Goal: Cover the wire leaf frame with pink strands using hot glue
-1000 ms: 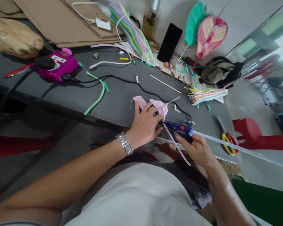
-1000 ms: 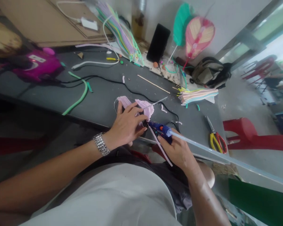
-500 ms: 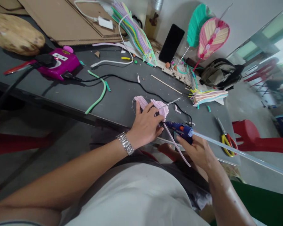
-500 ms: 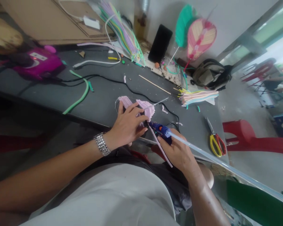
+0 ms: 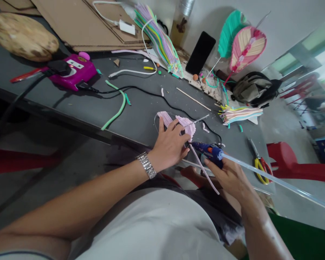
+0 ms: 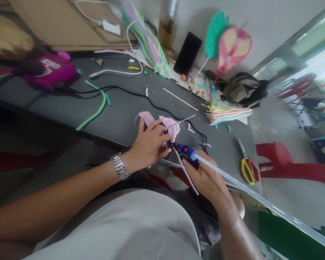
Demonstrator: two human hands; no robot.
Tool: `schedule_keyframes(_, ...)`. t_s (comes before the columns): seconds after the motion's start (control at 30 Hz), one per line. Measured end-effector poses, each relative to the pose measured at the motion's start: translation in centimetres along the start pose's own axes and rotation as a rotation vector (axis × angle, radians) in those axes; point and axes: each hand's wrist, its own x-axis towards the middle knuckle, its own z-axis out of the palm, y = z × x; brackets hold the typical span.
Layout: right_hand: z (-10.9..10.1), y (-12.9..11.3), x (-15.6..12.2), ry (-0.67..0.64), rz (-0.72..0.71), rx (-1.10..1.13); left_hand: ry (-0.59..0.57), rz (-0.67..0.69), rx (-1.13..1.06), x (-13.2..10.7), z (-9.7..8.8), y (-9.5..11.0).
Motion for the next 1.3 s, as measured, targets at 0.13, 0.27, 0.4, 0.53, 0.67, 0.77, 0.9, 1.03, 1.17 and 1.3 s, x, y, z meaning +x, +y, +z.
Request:
schedule_keyframes(0.13, -0.04, 0.13, -0.13, -0.019, 0.008, -0.012, 0.007, -0.001, -0.005, -0.02, 0.07, -0.03)
schedule_keyframes(0.27, -0.07, 0.28, -0.21, -0.01, -0.006, -0.018, 0.003, 0.003, 0.002, -0.01, 0.15, -0.04)
schedule_keyframes(0.4, 0.04, 0.53, -0.2, 0.002, -0.003, -0.022, 0.01, 0.006, 0.015, 0.01, 0.15, -0.04)
schedule_keyframes(0.53, 0.1, 0.5, -0.08, 0.004, -0.003, -0.018, -0.001, 0.006, 0.006, 0.01, -0.02, -0.02)
schedule_keyframes(0.67, 0.01, 0.19, 0.04, 0.004, -0.002, -0.019, -0.01, 0.003, 0.007, -0.01, -0.08, -0.01)
schedule_keyframes(0.77, 0.01, 0.11, 0.09, -0.004, 0.001, -0.028, -0.013, 0.003, 0.009, -0.02, -0.01, -0.03)
schedule_keyframes(0.9, 0.05, 0.15, 0.14, 0.0, -0.01, -0.02, -0.006, 0.005, 0.008, -0.04, -0.02, -0.05)
schedule_keyframes(1.03, -0.08, 0.04, 0.08, -0.005, -0.016, -0.027, -0.008, 0.004, 0.008, -0.05, -0.11, -0.03)
schedule_keyframes(1.17, -0.24, -0.01, -0.26, 0.009, 0.003, 0.001, 0.007, 0.007, 0.004, -0.05, -0.02, -0.04)
schedule_keyframes(1.3, -0.15, 0.18, -0.64, 0.0, 0.024, 0.028, 0.024, 0.02, 0.015, -0.04, 0.05, -0.05)
